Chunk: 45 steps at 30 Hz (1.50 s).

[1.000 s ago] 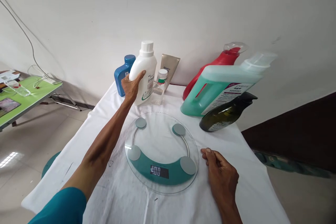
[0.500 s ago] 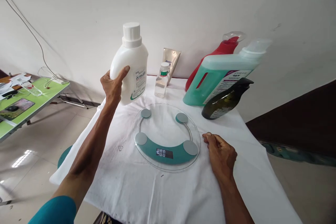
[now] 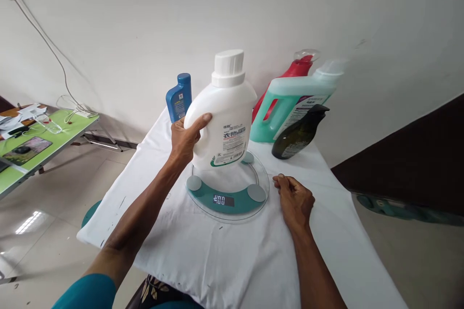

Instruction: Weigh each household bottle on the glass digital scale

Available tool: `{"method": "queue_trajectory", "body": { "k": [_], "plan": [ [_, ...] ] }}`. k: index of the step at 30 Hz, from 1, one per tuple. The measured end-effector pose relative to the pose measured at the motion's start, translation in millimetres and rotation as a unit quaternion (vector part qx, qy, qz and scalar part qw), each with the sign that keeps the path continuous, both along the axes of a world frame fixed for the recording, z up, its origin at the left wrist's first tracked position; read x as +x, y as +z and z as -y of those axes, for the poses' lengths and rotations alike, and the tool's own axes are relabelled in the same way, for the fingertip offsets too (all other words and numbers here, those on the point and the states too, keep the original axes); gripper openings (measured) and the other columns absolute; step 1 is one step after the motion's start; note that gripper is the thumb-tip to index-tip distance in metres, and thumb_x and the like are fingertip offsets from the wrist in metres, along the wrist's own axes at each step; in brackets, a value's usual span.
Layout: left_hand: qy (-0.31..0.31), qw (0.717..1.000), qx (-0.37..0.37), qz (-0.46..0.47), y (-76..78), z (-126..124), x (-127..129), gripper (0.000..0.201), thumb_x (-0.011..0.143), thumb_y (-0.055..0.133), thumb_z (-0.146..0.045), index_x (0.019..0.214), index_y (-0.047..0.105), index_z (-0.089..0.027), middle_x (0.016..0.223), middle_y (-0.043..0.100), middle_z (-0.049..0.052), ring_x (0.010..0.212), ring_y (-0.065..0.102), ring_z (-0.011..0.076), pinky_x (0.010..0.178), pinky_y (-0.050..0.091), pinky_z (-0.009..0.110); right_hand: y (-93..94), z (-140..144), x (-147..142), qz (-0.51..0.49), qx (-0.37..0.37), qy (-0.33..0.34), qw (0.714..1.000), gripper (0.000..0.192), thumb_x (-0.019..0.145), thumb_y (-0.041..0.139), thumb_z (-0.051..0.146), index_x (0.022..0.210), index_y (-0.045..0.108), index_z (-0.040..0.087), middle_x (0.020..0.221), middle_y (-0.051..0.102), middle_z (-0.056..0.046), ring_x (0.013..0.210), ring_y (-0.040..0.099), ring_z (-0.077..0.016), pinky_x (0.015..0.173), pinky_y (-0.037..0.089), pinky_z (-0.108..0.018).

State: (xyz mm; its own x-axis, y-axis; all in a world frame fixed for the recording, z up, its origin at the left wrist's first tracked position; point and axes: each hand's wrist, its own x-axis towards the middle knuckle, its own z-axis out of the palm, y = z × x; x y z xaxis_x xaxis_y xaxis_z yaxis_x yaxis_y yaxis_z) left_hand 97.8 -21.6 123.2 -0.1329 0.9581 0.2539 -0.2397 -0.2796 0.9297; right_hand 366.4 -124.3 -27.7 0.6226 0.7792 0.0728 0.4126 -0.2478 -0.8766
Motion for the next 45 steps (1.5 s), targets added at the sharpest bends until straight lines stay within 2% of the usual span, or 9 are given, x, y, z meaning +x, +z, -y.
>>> {"method": "queue_trajectory", "body": {
  "k": [4, 9, 21, 30, 33, 36, 40, 45],
  "plan": [
    [-0.021, 1.0, -0.01, -0.017, -5.3, 11, 13, 0.064, 0.061, 0.095, -0.062, 0.057, 0.047, -0.02, 0.051, 0.034, -0.007, 0.048, 0.029, 0.0047, 0.045, 0.024, 0.024, 0.4, -1, 0, 0.0, 0.004, 0.002, 1.0, 0.054, 0.083, 0.052, 0.067, 0.081, 0.077, 0.02, 0.081, 0.079, -0.011, 0.076, 0.068, -0.0288, 0.079, 0.048, -0.04],
    [-0.039, 0.998, -0.013, -0.039, -13.1, 15, 16, 0.057, 0.062, 0.094, -0.059, 0.059, 0.055, -0.019, 0.051, 0.037, -0.006, 0.048, 0.029, 0.005, 0.045, 0.024, 0.024, 1.6, -2, 0, 0.001, 0.005, 0.005, 1.0, 0.052, 0.082, 0.051, 0.065, 0.079, 0.076, 0.02, 0.08, 0.079, -0.011, 0.075, 0.067, -0.0284, 0.081, 0.049, -0.04],
    [-0.067, 0.997, -0.018, -0.042, -24.8, 8, 14, 0.055, 0.059, 0.096, -0.06, 0.063, 0.06, -0.018, 0.054, 0.042, -0.005, 0.05, 0.033, 0.0058, 0.046, 0.029, 0.024, 4.4, 0, -2, 0.001, 0.002, 0.002, 1.0, 0.05, 0.083, 0.053, 0.063, 0.079, 0.077, 0.02, 0.079, 0.079, -0.011, 0.076, 0.068, -0.0289, 0.081, 0.05, -0.041],
    [-0.09, 0.995, 0.002, -0.045, -25.0, 4, 12, 0.055, 0.061, 0.094, -0.062, 0.066, 0.062, -0.018, 0.057, 0.045, -0.004, 0.051, 0.036, 0.0064, 0.048, 0.03, 0.024, -4.0, 0, 0, 0.0, 0.002, -0.003, 1.0, 0.048, 0.084, 0.054, 0.06, 0.084, 0.078, 0.019, 0.083, 0.08, -0.012, 0.082, 0.07, -0.0303, 0.085, 0.05, -0.041],
    [-0.101, 0.992, 0.02, -0.068, -25.7, 4, 8, 0.054, 0.066, 0.091, -0.063, 0.068, 0.062, -0.018, 0.06, 0.049, -0.003, 0.054, 0.041, 0.0081, 0.052, 0.034, 0.025, -6.1, 0, 1, 0.004, 0.004, -0.001, 1.0, 0.049, 0.085, 0.054, 0.061, 0.085, 0.078, 0.018, 0.083, 0.08, -0.012, 0.081, 0.07, -0.0305, 0.084, 0.05, -0.041],
    [-0.094, 0.987, 0.062, -0.111, -29.5, 3, -6, 0.05, 0.073, 0.086, -0.063, 0.076, 0.064, -0.018, 0.072, 0.059, -0.001, 0.066, 0.053, 0.0122, 0.062, 0.043, 0.026, -6.6, 2, 3, 0.009, 0.01, 0.003, 1.0, 0.053, 0.084, 0.054, 0.064, 0.085, 0.079, 0.018, 0.082, 0.08, -0.012, 0.079, 0.07, -0.0299, 0.082, 0.05, -0.041],
    [-0.03, 0.983, 0.093, -0.155, -49.3, 1, -37, 0.048, 0.092, 0.065, -0.066, 0.091, 0.069, -0.019, 0.091, 0.068, 0.004, 0.089, 0.063, 0.0184, 0.083, 0.051, 0.031, -6.4, 3, 4, 0.008, 0.017, 0.008, 1.0, 0.055, 0.082, 0.054, 0.066, 0.085, 0.079, 0.017, 0.079, 0.08, -0.011, 0.078, 0.071, -0.0308, 0.079, 0.05, -0.04],
    [0.047, 0.983, 0.015, -0.175, -99.9, 3, -65, 0.053, 0.099, 0.049, -0.067, 0.106, 0.069, -0.019, 0.112, 0.073, 0.011, 0.108, 0.067, 0.0245, 0.096, 0.052, 0.038, -10.2, 1, 5, 0.01, 0.009, -0.008, 1.0, 0.054, 0.079, 0.055, 0.066, 0.084, 0.08, 0.019, 0.078, 0.079, -0.01, 0.073, 0.069, -0.0299, 0.078, 0.049, -0.042]
  ]
}}
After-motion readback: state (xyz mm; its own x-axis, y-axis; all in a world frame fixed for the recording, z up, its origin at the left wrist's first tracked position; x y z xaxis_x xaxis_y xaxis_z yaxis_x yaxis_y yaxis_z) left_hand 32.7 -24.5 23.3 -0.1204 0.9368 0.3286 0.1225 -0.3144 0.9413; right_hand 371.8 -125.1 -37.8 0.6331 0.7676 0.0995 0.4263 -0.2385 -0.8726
